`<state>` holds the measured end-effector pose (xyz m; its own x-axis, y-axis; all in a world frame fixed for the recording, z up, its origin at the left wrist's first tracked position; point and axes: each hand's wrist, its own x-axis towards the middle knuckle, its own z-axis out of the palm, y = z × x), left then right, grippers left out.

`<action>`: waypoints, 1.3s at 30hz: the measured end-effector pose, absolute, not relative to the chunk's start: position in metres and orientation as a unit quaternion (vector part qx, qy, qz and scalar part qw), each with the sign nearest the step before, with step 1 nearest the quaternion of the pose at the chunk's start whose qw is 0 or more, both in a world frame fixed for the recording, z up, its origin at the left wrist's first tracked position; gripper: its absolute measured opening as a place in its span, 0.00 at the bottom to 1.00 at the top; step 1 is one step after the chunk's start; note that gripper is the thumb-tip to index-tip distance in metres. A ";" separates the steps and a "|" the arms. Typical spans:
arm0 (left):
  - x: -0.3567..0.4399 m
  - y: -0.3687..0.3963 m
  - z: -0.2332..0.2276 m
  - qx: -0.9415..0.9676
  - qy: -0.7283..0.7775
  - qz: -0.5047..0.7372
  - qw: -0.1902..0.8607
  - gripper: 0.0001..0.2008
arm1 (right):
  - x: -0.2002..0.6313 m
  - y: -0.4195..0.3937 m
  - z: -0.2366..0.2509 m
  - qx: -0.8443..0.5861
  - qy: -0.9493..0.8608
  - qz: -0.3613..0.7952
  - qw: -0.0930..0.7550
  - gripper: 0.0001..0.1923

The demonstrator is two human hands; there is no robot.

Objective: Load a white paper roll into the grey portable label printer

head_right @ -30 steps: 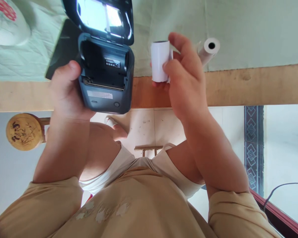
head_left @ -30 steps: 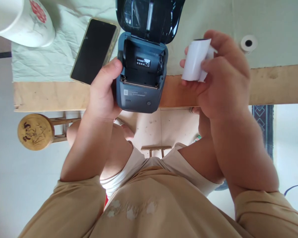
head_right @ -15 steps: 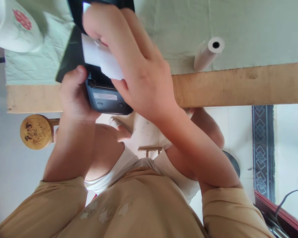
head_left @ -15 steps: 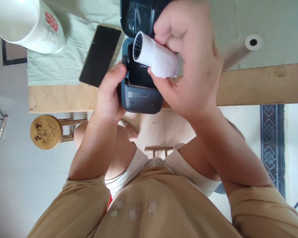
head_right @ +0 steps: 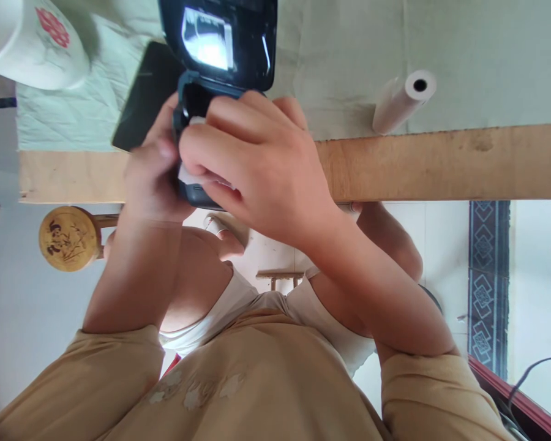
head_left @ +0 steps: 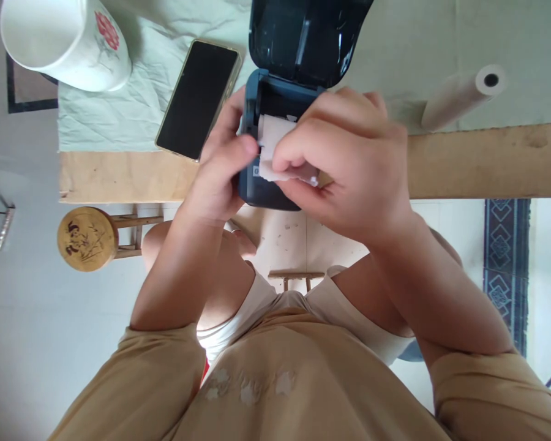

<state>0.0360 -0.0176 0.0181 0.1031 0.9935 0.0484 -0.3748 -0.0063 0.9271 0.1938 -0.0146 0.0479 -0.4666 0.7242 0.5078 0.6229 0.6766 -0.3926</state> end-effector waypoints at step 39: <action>0.036 -0.019 0.011 0.448 0.418 0.549 0.569 0.16 | 0.205 0.015 0.008 -0.355 -0.767 0.347 0.406 0.29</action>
<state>0.0359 -0.0187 0.0108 0.0480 0.9987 0.0151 -0.2497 -0.0027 0.9683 0.2047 0.0147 0.0076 -0.4184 0.8263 0.3771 0.2623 0.5075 -0.8208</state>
